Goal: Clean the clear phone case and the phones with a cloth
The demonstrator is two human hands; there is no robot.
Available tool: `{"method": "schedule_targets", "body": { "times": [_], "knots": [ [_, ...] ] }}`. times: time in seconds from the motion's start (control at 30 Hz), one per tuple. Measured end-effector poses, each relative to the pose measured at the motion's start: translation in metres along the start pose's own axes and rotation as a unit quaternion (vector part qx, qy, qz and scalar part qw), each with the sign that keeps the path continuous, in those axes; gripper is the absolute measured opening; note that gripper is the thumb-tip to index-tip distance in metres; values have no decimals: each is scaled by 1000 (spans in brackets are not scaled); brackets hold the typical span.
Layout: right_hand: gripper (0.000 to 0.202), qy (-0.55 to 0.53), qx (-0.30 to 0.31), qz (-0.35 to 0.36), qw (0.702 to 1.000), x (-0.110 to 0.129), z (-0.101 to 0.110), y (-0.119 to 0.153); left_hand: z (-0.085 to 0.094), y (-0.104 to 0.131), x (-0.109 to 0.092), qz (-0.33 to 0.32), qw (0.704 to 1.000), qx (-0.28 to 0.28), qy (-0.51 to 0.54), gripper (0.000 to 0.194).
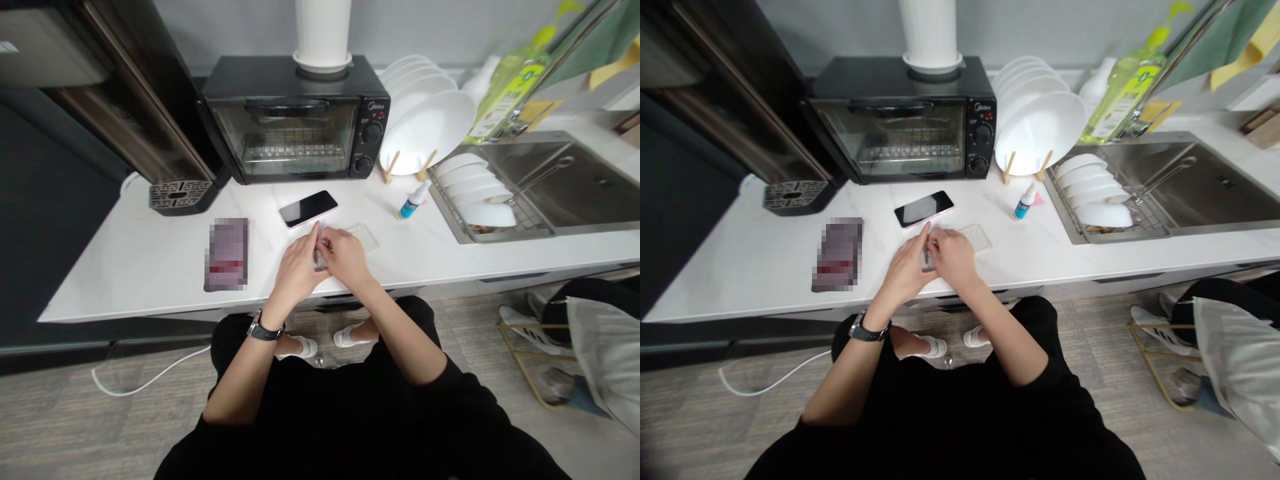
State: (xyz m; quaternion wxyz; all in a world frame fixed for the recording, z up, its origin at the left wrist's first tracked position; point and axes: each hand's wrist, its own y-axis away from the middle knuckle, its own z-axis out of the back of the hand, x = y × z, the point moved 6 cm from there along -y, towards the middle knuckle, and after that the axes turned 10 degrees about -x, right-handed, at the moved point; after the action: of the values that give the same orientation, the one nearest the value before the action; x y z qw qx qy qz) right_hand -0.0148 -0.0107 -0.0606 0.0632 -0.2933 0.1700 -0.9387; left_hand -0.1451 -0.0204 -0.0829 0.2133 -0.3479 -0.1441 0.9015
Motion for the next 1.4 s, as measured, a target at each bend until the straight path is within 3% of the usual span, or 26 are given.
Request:
{"method": "schedule_targets", "body": {
  "times": [0.13,0.4,0.73,0.9,1.0,1.17,1.27,1.4],
  "knots": [
    [11,-19,47,28,998,14,-1,16,0,2,1,7,1000,-5,-5,108],
    [8,56,-10,-24,998,-32,43,37,4,1,-3,19,1000,2,12,120],
    [18,194,-103,-78,972,-65,50,4,5,-3,-4,26,999,13,31,125],
    [21,148,-87,-83,982,-52,34,-8,4,-4,-3,16,999,6,43,130],
    [20,104,-39,-70,991,-27,16,-7,2,-5,-1,14,999,2,47,136],
    [19,39,26,15,999,16,-2,5,0,-4,3,19,999,-7,27,130],
    [15,25,47,32,998,15,4,18,1,-3,2,15,999,-7,44,126],
    [11,32,20,14,999,-9,28,35,4,-2,-2,22,998,1,54,133]
  ]
}}
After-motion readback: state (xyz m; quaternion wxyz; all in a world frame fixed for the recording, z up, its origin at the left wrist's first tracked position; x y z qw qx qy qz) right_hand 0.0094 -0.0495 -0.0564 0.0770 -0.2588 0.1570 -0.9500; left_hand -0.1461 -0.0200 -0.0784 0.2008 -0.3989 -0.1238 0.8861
